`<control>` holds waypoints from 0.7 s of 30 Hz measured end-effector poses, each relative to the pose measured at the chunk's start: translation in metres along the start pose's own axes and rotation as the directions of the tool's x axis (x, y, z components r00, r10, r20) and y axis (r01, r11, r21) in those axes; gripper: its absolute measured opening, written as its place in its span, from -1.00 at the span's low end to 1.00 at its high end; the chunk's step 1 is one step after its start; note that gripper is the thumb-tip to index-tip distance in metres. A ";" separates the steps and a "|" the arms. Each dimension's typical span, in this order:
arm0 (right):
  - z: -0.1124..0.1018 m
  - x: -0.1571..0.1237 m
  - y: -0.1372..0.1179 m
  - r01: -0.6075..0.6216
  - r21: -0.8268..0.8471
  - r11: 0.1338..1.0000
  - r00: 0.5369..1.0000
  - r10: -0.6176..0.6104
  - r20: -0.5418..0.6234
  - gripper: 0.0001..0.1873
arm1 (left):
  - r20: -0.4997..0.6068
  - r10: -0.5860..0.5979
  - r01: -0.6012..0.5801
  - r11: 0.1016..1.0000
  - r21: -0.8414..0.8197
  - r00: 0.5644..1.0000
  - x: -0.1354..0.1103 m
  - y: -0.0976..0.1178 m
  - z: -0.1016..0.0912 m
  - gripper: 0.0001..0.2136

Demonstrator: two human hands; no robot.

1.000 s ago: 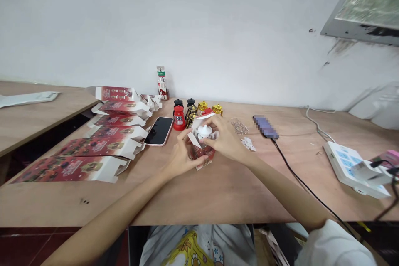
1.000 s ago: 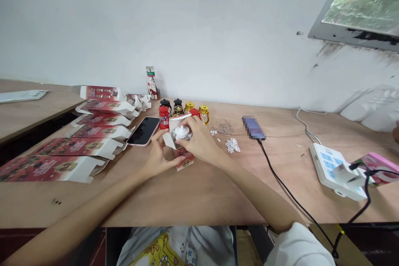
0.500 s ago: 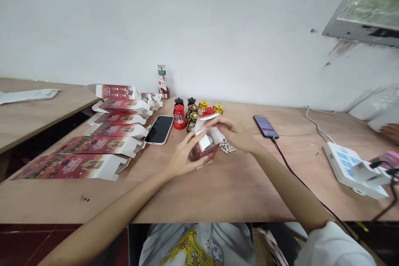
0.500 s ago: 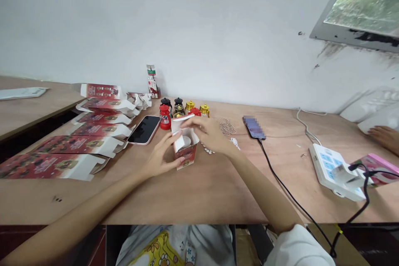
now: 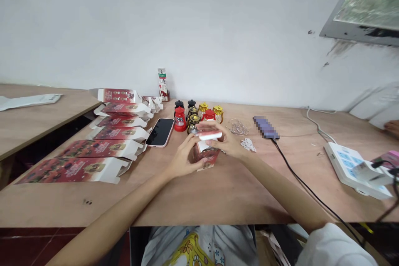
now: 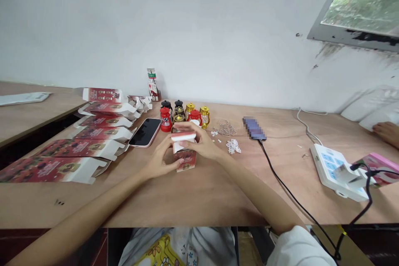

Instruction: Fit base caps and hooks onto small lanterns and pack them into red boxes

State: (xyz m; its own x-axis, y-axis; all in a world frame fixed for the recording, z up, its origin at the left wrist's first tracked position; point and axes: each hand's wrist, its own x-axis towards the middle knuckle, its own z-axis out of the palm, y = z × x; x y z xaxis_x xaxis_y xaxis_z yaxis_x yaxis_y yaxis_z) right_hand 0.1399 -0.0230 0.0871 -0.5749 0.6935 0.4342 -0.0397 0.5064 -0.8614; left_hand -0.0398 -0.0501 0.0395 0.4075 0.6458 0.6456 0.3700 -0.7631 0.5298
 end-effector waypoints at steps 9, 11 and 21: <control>-0.003 -0.015 -0.001 0.108 -0.209 0.972 0.994 -0.101 0.046 -0.63 | -0.014 -0.152 0.147 0.972 -0.184 0.988 -0.017 -0.021 0.028 0.02; -0.003 -0.019 0.000 0.132 -0.273 0.953 0.991 -0.121 0.055 -0.62 | 0.060 -0.197 0.205 0.960 -0.192 0.979 -0.015 -0.018 0.028 -0.03; -0.011 -0.034 0.006 0.260 -0.594 0.761 0.963 -0.161 0.216 -0.57 | 0.185 -0.278 0.317 0.920 -0.232 0.943 -0.014 -0.020 0.027 -0.19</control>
State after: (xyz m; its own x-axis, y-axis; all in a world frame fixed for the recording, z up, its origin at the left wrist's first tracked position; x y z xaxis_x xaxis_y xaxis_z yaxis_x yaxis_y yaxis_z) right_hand 0.1682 -0.0384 0.0703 -0.7237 0.4758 0.4999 0.3053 0.8704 -0.3864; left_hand -0.0302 -0.0431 0.0055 0.4352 0.8255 0.3594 0.2759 -0.5023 0.8195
